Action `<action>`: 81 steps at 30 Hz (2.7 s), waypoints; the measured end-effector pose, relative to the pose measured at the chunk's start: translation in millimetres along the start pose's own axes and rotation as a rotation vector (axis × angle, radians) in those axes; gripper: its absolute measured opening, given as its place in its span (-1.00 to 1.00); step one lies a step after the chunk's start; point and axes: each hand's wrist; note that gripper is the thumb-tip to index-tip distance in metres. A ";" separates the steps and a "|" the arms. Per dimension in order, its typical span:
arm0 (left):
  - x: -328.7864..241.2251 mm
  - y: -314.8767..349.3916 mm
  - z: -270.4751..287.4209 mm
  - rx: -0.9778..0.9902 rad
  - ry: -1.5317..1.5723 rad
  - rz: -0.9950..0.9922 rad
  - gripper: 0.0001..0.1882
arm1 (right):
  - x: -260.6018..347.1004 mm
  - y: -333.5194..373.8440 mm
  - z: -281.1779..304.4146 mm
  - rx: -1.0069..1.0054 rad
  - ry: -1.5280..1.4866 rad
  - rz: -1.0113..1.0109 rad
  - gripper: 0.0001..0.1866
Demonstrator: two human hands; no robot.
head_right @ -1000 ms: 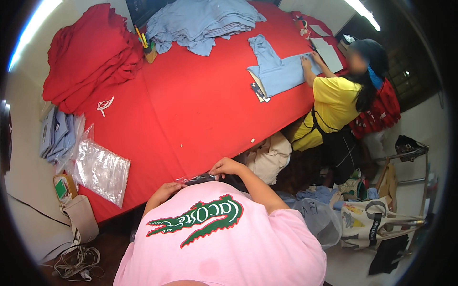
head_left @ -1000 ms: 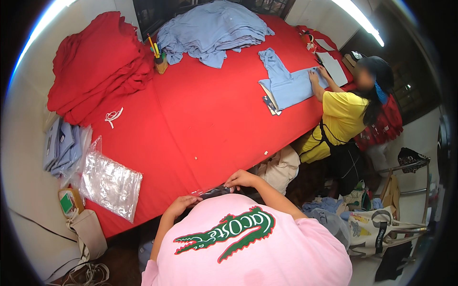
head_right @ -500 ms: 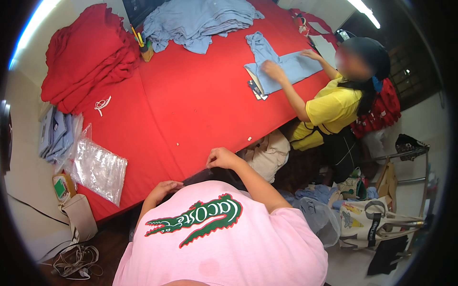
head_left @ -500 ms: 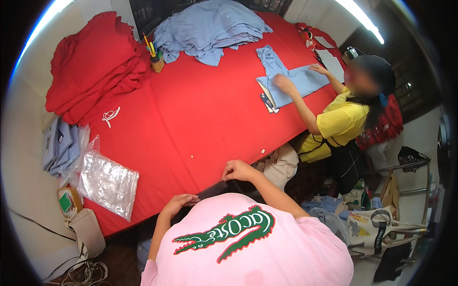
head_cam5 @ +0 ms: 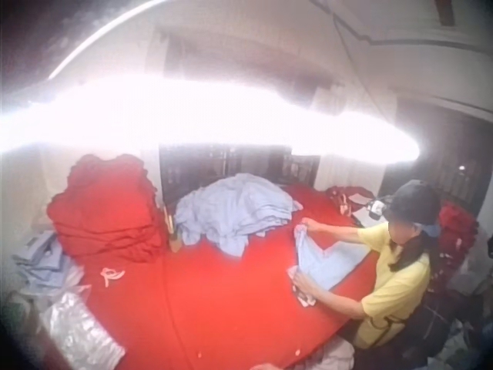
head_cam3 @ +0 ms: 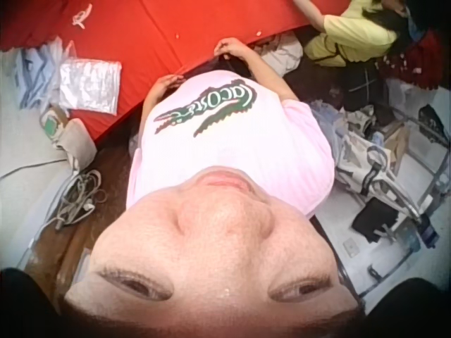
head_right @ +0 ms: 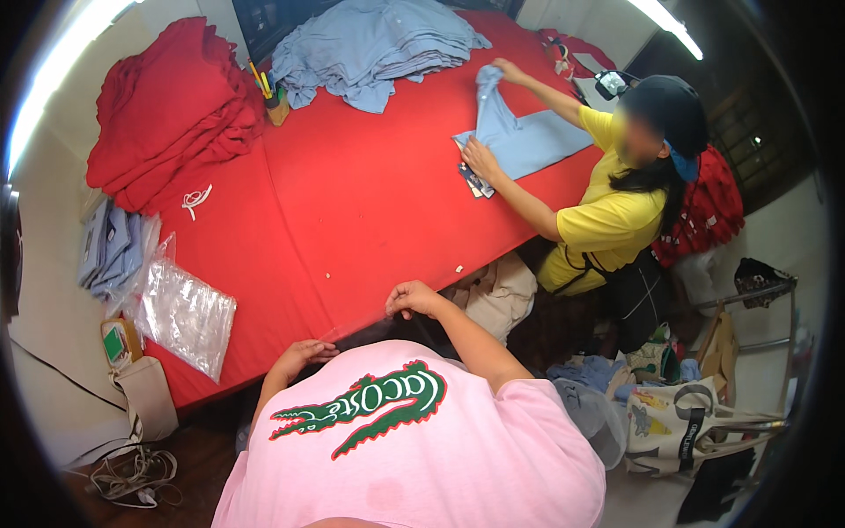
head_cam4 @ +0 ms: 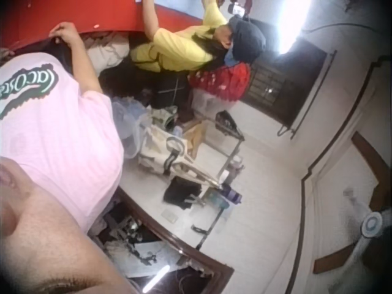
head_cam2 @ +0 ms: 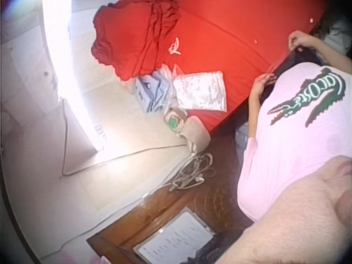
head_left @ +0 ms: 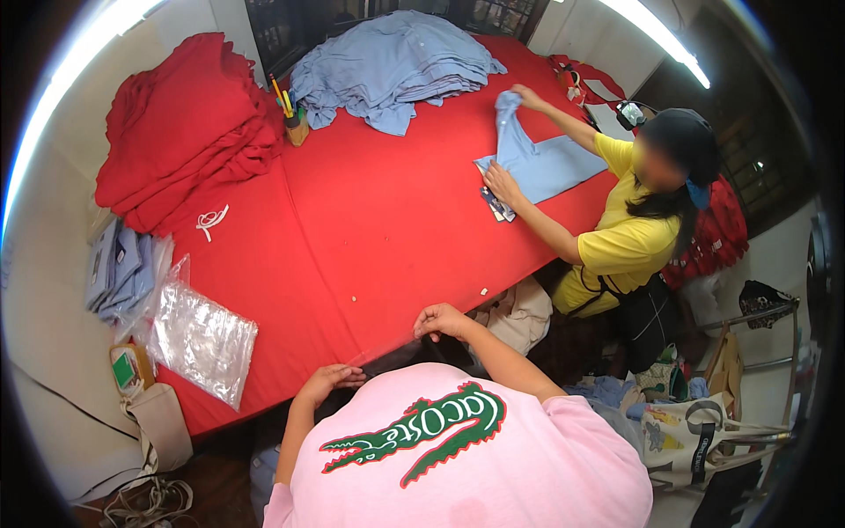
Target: The person places folded blue shirts into clear plastic bags, smooths the bags to remove air, and stacks the packaged shirts on a red surface.
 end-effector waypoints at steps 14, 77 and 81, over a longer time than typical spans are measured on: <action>4.4 -1.4 0.0 -0.024 0.012 -0.019 -0.57 | 2.0 1.5 -1.7 0.018 -0.029 -0.037 -0.86; 2.5 -3.7 -0.4 -0.034 0.016 0.004 -0.59 | -7.8 -3.4 2.6 0.035 -0.043 -0.020 -0.84; 3.6 -4.1 0.1 -0.036 0.016 0.005 -0.58 | -7.7 -2.8 2.8 0.034 -0.036 -0.015 -0.85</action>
Point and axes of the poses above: each hand's wrist, its own y-axis away from the middle knuckle, its own z-axis out of the back of the hand, x = y × z, and after that the axes turned 11 degrees about -y, right-handed
